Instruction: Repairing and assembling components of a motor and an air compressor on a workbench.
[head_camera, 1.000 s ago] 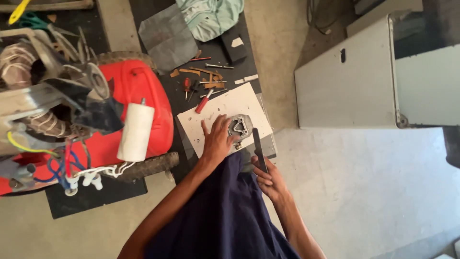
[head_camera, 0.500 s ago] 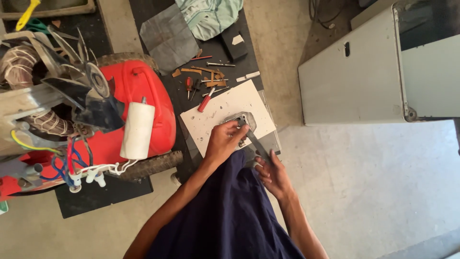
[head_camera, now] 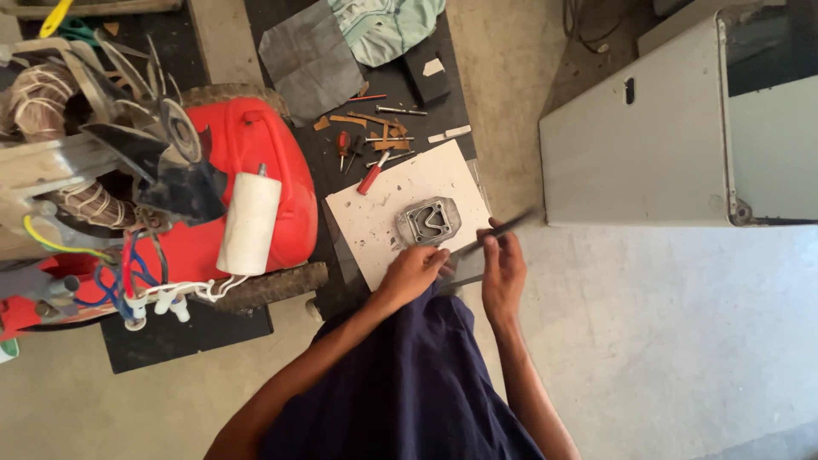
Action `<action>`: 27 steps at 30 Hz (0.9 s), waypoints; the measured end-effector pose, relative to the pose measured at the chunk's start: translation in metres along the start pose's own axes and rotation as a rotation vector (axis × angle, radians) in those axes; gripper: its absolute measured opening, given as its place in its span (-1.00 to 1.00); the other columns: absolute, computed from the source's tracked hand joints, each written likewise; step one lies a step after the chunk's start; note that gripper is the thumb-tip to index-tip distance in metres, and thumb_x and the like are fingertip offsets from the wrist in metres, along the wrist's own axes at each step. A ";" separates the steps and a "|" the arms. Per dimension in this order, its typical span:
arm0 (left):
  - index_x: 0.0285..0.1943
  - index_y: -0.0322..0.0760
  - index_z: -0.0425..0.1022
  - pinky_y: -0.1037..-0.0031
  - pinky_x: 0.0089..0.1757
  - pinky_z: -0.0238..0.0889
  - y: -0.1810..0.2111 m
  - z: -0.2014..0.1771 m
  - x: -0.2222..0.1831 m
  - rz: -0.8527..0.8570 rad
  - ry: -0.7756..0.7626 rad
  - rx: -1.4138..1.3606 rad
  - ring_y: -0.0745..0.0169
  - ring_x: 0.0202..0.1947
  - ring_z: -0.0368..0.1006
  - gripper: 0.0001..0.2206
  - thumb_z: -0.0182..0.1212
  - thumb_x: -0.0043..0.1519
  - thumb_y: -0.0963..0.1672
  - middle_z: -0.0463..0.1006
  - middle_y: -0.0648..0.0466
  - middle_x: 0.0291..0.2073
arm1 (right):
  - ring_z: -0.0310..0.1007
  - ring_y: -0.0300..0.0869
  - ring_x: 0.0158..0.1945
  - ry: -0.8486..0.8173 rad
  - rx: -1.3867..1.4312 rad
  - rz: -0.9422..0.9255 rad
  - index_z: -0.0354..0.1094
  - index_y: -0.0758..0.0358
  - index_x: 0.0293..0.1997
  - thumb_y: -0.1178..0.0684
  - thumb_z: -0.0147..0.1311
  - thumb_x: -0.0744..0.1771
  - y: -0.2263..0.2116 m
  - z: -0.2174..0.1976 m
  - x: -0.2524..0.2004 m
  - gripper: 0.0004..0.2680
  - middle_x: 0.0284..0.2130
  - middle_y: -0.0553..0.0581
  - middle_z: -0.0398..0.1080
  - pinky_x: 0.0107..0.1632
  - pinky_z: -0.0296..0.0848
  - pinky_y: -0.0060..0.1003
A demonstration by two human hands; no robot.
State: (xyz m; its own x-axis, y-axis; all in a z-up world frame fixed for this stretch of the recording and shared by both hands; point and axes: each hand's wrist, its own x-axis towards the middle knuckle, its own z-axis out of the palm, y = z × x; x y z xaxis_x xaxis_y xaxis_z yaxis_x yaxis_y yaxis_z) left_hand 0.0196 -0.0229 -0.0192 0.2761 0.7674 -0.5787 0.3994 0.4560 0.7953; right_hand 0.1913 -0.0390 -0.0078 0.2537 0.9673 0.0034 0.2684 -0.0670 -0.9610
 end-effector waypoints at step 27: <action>0.44 -0.16 0.20 0.03 0.05 0.14 -0.079 -0.009 0.074 0.275 0.395 0.780 0.13 0.19 0.33 -0.11 0.55 -0.09 0.08 0.31 0.06 0.29 | 0.58 0.29 -0.37 -0.391 -1.031 -0.101 0.10 -0.53 0.45 -0.13 -0.14 0.39 0.104 0.052 -0.022 -0.60 -0.36 0.16 0.38 -0.20 0.58 0.20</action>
State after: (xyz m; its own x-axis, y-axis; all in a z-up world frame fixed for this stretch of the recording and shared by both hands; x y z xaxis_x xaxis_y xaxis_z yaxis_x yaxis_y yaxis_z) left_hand 0.0008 0.0024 -0.1231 0.1872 0.9676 -0.1693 0.8806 -0.0890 0.4655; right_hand 0.1655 -0.0547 -0.1219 -0.0750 0.9783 -0.1932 0.9627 0.0205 -0.2697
